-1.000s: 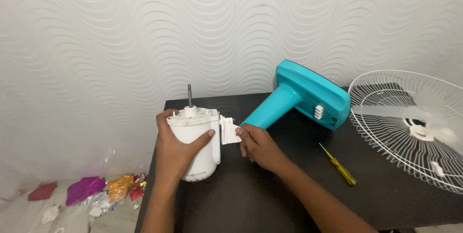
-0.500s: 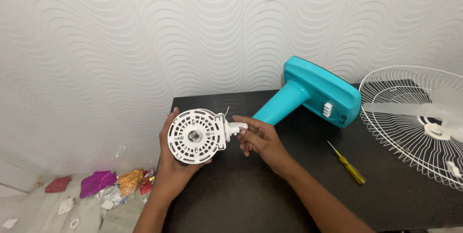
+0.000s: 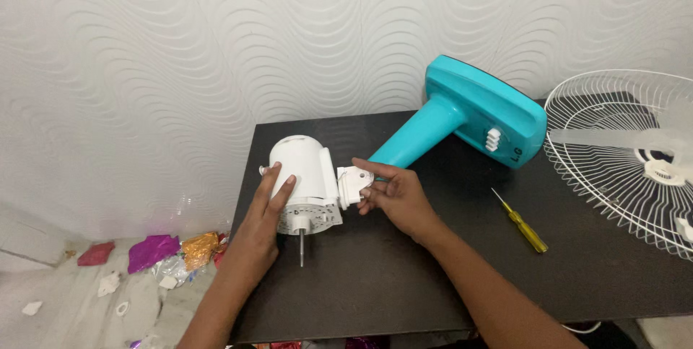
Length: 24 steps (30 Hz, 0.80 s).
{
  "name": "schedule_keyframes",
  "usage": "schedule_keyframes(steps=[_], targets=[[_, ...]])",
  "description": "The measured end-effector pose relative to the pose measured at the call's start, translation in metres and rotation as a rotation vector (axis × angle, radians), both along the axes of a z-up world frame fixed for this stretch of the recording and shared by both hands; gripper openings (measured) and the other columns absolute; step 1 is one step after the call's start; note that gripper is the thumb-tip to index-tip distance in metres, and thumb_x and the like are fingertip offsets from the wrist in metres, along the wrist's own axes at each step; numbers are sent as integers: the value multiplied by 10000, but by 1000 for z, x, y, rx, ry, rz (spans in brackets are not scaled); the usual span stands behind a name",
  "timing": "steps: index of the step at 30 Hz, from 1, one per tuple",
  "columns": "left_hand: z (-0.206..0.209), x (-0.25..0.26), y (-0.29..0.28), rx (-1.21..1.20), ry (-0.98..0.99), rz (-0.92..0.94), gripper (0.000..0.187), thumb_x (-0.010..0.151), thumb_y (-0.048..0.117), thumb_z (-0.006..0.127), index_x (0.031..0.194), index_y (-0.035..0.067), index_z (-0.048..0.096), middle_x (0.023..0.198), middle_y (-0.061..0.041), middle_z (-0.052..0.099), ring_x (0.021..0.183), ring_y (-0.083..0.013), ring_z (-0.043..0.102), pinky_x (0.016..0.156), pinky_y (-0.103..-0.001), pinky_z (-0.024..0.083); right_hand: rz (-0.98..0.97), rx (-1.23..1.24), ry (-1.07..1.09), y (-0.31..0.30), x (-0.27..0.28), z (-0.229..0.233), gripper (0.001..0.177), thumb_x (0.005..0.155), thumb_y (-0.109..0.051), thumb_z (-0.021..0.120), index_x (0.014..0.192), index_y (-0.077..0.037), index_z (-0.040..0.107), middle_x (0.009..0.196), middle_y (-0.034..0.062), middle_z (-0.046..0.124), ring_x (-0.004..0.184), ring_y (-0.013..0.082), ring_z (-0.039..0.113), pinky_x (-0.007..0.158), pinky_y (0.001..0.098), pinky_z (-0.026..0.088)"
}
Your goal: The person attaches the white motor housing to the teal fan stand and secures it with screws using a yellow screwdriver. The person then picks up the fan blade assembly, preparing to install it.
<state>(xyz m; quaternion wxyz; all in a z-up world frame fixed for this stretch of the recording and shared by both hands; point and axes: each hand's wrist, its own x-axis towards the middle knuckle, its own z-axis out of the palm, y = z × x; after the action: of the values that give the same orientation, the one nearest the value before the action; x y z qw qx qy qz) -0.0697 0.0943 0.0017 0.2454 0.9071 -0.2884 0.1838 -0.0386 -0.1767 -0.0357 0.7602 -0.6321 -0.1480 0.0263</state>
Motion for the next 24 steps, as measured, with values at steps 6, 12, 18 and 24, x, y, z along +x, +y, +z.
schedule_keyframes(steps=[6, 12, 18, 24], targets=[[46, 11, 0, 34, -322, -49, 591, 739, -133, 525, 1181, 236, 658, 1378, 2, 658, 1439, -290, 501, 1168, -502, 406, 4, 13, -72, 0, 3, -3, 524, 946, 70, 634, 1458, -5, 555, 975, 99, 730, 796, 127, 680, 736, 286, 605], [70, 44, -62, 208, 56, -159, 811, 642, 441, 855, 1295, 18, 628, 1294, -190, 624, 1263, -376, 512, 1076, -559, 344, 2, 37, -74, -3, 4, -2, 523, 953, 79, 626, 1466, 12, 548, 984, 105, 723, 819, 131, 675, 765, 283, 594], [69, 49, -87, 553, 165, 41, 688, 610, 484, 880, 1106, 43, 699, 1269, -141, 634, 1362, -373, 450, 1191, -587, 233, -4, 39, -44, -6, -1, 6, 515, 951, 43, 610, 1461, 13, 546, 998, 112, 706, 828, 138, 681, 774, 291, 602], [66, 44, -75, 397, 117, 58, 665, 614, 482, 890, 1070, 33, 710, 1282, -159, 627, 1358, -387, 443, 1196, -582, 214, -621, 92, 28, -19, -13, 9, 483, 968, -118, 651, 1373, 99, 501, 1166, 176, 602, 940, 189, 674, 792, 349, 620]])
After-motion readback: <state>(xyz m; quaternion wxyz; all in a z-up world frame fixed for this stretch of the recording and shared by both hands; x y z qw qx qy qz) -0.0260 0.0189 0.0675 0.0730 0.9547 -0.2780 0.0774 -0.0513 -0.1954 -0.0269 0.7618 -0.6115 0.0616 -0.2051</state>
